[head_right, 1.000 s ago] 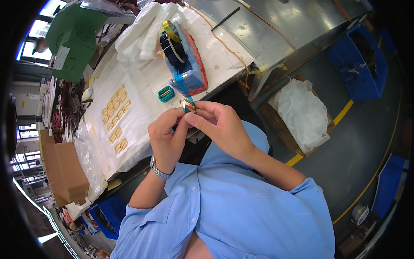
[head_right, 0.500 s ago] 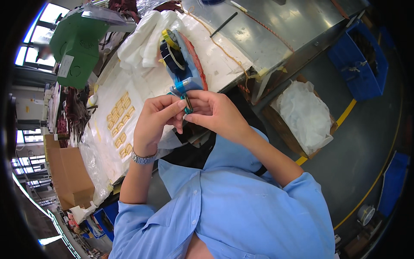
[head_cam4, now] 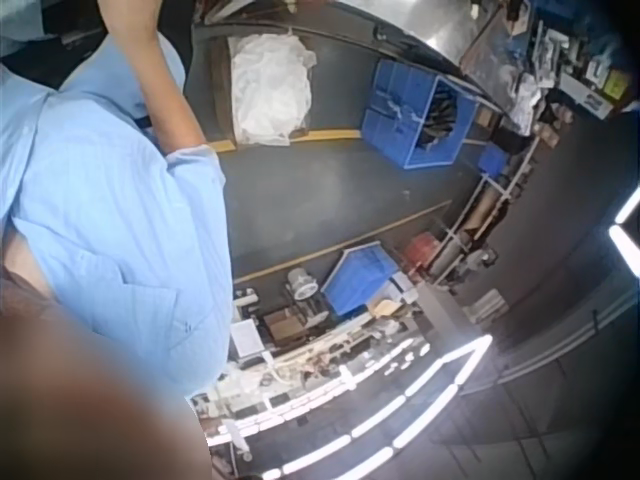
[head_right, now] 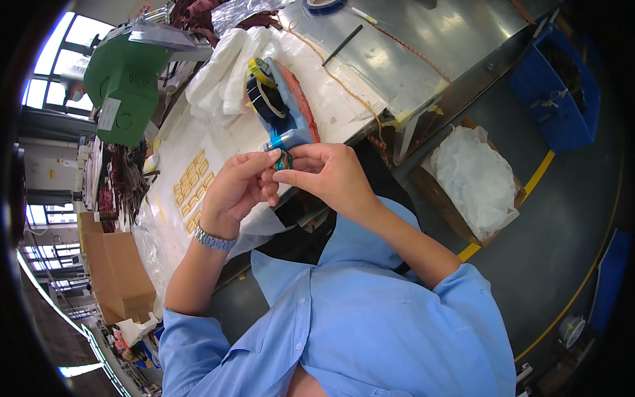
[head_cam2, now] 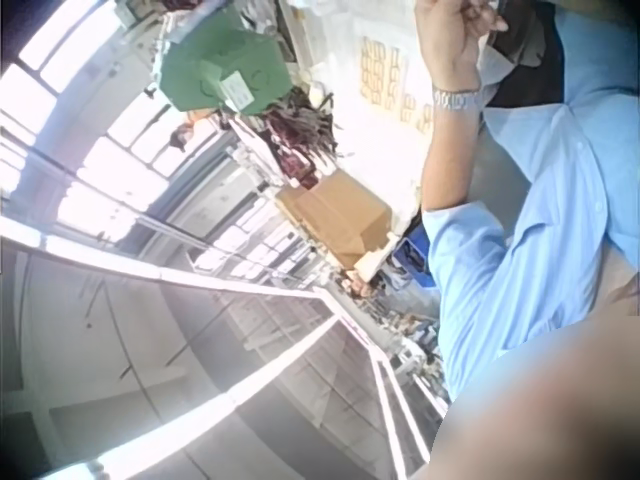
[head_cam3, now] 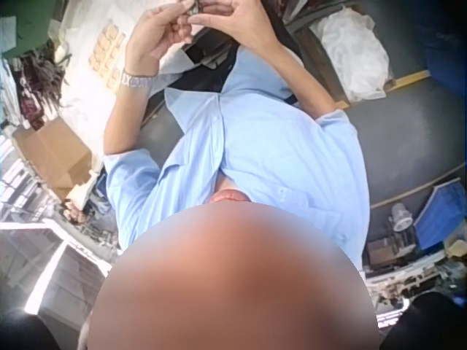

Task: Taping small metal buckles using a tape dispenser.

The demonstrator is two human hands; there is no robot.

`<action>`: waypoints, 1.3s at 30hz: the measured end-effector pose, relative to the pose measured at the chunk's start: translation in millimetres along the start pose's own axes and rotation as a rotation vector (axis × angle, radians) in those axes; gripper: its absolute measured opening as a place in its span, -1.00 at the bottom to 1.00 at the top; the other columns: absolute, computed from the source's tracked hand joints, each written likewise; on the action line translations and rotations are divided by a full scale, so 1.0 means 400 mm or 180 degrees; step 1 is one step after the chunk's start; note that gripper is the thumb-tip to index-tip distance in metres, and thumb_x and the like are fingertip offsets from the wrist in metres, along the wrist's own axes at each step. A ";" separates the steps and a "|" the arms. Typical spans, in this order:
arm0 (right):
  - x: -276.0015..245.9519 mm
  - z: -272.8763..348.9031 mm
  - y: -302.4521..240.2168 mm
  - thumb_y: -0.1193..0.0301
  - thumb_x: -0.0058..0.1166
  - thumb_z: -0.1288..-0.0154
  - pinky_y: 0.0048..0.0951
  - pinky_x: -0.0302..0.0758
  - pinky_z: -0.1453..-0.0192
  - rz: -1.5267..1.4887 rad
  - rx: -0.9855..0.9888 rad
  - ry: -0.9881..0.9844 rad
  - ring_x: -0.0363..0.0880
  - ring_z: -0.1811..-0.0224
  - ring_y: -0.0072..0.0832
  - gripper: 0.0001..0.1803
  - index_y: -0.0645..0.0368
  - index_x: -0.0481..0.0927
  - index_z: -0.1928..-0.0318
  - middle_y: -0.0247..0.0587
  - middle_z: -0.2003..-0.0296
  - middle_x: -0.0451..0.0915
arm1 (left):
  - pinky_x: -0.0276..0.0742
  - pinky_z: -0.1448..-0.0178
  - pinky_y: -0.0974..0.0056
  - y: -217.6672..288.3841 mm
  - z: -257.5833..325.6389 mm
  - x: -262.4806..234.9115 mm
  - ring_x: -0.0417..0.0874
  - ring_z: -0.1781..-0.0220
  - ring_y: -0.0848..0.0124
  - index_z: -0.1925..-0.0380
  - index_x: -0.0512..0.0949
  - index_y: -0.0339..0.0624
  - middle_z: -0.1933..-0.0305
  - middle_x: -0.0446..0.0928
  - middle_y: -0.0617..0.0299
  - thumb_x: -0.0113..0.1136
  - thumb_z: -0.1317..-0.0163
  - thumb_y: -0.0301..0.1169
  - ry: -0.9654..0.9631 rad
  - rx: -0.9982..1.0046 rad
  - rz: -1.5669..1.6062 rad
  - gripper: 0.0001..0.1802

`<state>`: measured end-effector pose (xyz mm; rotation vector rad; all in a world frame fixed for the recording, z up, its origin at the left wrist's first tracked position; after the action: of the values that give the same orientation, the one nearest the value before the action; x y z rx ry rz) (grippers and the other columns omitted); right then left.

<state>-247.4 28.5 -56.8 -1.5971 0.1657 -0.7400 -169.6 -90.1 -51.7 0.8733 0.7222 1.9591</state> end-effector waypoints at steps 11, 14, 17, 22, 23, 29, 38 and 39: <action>-0.027 0.095 0.061 0.44 0.50 -0.41 -0.50 0.72 -0.17 0.0362 0.0299 0.0055 0.83 -0.03 -0.55 -0.52 0.45 0.70 -0.23 -0.10 0.03 0.85 | 0.86 0.26 0.25 -0.139 0.031 0.026 0.68 0.43 0.54 0.21 0.68 -0.30 0.42 0.59 0.32 0.30 -0.61 -0.31 -0.0176 -0.0198 0.0247 -0.74; 0.004 0.119 -0.007 0.38 0.59 -0.25 -0.41 0.74 -0.09 0.0945 0.0021 -0.0322 0.86 0.13 -0.45 -0.47 0.33 0.73 -0.18 -0.16 0.13 0.85 | 0.77 0.33 0.31 -0.151 0.068 0.068 0.65 0.42 0.56 0.20 0.68 -0.28 0.42 0.58 0.34 0.32 -0.60 -0.31 -0.0311 0.0027 0.0077 -0.76; 0.018 0.127 -0.032 0.32 0.57 -0.27 -0.37 0.68 0.17 0.1896 -0.0378 -0.0572 0.84 0.31 -0.37 -0.64 0.30 0.76 0.07 -0.06 0.35 0.79 | 0.68 0.36 0.35 -0.174 0.088 0.067 0.61 0.42 0.58 0.22 0.68 -0.26 0.38 0.60 0.36 0.32 -0.60 -0.32 -0.0517 0.0050 -0.0113 -0.76; 0.050 0.121 0.023 0.31 0.42 -0.45 -0.36 0.56 0.37 0.1950 0.0153 -0.0747 0.69 0.50 -0.44 -0.74 0.26 0.77 0.28 -0.16 0.49 0.75 | 0.58 0.20 0.37 -0.076 0.160 0.051 0.64 0.35 0.48 0.26 0.70 -0.33 0.28 0.63 0.22 0.45 -0.44 -0.45 0.0683 0.1873 -0.2549 -0.85; 0.058 0.123 0.035 0.31 0.38 -0.50 -0.38 0.53 0.39 0.1765 0.0241 -0.0693 0.67 0.52 -0.49 -0.71 0.26 0.76 0.34 -0.20 0.53 0.73 | 0.58 0.20 0.37 -0.076 0.163 0.046 0.64 0.35 0.48 0.26 0.70 -0.33 0.28 0.63 0.22 0.45 -0.44 -0.45 0.0695 0.1873 -0.2529 -0.85; 0.083 0.125 0.082 0.30 0.27 -0.63 -0.48 0.55 0.37 0.0776 0.0605 -0.0690 0.67 0.48 -0.63 -0.67 0.26 0.73 0.32 -0.30 0.52 0.72 | 0.66 0.11 0.32 -0.108 0.186 -0.004 0.74 0.21 0.37 0.10 0.73 -0.31 0.19 0.66 0.11 0.43 -0.40 -0.53 0.0577 0.1726 -0.1636 -0.87; 0.084 0.115 0.137 0.26 0.13 -0.73 -0.54 0.52 0.36 0.0250 0.0911 -0.0616 0.57 0.49 -0.67 -0.63 0.23 0.67 0.27 -0.37 0.52 0.64 | 0.74 -0.07 0.09 -0.045 0.259 0.064 0.78 -0.01 0.06 -0.25 0.65 -0.22 -0.06 0.72 0.02 0.54 -0.21 -0.48 0.0839 0.2932 -0.3781 -0.44; 0.084 0.114 0.142 0.24 0.11 -0.74 -0.54 0.49 0.38 0.0325 0.0973 -0.0619 0.54 0.50 -0.68 -0.61 0.22 0.67 0.28 -0.39 0.53 0.62 | 0.74 -0.08 0.08 -0.038 0.263 0.078 0.77 -0.06 0.04 -0.26 0.64 -0.22 -0.07 0.72 0.02 0.54 -0.20 -0.48 0.0801 0.3047 -0.4048 -0.42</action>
<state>-178.6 39.1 -97.2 -1.3480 -0.0082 -0.5005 -91.5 -39.3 8.2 0.4043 1.8455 0.5099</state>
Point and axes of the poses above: each hand's wrist, its own z-axis away from the middle knuckle, its own x-axis out of the palm, y = z × x, the point moved 10 cm from there along -z, towards the middle knuckle
